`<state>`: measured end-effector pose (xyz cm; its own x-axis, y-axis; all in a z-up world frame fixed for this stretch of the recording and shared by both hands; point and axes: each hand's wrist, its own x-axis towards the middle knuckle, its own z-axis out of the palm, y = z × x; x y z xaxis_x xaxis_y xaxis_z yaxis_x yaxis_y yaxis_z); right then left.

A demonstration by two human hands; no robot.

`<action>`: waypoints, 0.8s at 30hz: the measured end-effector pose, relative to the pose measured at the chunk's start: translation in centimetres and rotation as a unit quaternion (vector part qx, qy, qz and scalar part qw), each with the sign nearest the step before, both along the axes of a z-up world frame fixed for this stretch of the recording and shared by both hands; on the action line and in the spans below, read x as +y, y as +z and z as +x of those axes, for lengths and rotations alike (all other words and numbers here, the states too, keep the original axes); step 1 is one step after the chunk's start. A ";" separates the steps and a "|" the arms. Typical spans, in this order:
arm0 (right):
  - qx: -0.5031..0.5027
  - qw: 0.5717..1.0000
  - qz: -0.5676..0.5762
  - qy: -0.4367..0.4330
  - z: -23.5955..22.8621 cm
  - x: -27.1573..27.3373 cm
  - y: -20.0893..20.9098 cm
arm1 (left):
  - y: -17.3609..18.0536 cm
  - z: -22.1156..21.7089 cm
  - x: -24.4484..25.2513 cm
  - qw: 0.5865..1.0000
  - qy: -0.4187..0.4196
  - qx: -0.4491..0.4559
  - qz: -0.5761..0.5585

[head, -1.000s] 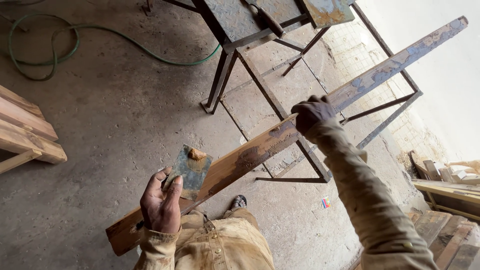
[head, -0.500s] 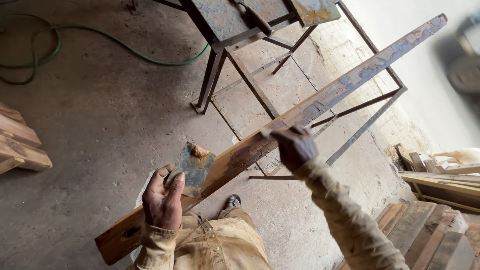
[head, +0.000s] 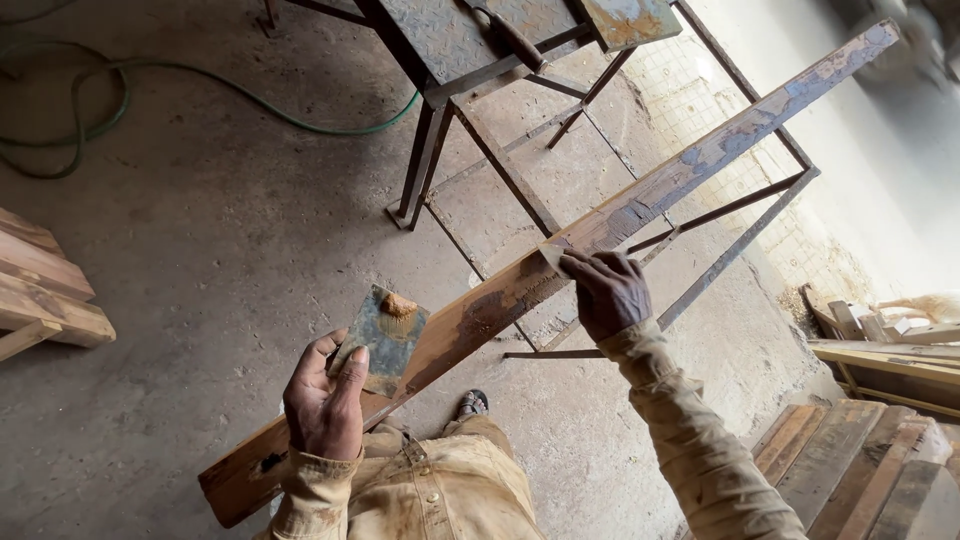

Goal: The person applies wood filler to holes and damaged spots along a long wooden plank, scooping filler from a board with a small scraper and pressing it into each defect, then smoothing the filled areas by hand along the plank.

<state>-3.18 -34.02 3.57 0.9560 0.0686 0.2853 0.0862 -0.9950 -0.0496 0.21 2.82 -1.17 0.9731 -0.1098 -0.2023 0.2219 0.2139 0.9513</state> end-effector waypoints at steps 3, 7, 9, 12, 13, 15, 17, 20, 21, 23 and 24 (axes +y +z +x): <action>0.037 0.999 -0.040 0.000 -0.7 -0.6 -2.5 | 0.2 -0.1 0.1 1.000 0.005 0.007 0.007; 0.029 0.999 -0.019 0.039 -1.2 2.0 0.0 | -0.5 -0.3 0.3 1.000 0.008 -0.016 -0.010; -0.005 1.000 0.021 0.018 -1.5 0.2 -2.0 | -0.3 -0.4 0.3 1.000 0.009 -0.001 0.002; -0.012 1.000 0.010 -0.004 -0.5 2.6 2.1 | -0.2 -0.5 0.2 1.000 0.000 -0.012 0.015; -0.012 1.000 0.011 -0.006 -0.7 2.8 2.3 | -0.2 -0.6 0.1 1.000 -0.002 -0.012 0.016; 0.013 1.000 0.012 0.008 -0.5 3.4 2.4 | -0.3 -0.7 0.2 1.000 0.001 -0.015 0.020; -0.011 0.994 0.110 -0.010 -1.5 3.1 0.7 | -0.2 -0.7 0.5 1.000 0.009 -0.011 0.016; -0.068 0.921 0.383 -0.033 -3.7 1.9 -0.9 | -0.1 -0.7 0.9 1.000 0.013 -0.009 0.021; -0.103 0.829 0.548 -0.034 -4.5 1.4 -1.3 | 0.0 -0.7 1.1 0.999 0.010 -0.010 0.032; -0.123 0.747 0.648 -0.087 -5.5 1.7 -0.8 | 0.4 -0.5 1.0 0.999 0.003 -0.016 0.041; -0.140 0.650 0.734 -0.137 -5.8 2.0 -0.7 | 0.6 -0.4 1.2 0.999 -0.002 -0.023 0.050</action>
<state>-9.02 -32.00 2.91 0.7717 -0.6358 0.0162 0.1263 0.1281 -0.9837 -0.15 4.00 -0.57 0.9811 -0.0952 -0.1683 0.1789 0.1174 0.9768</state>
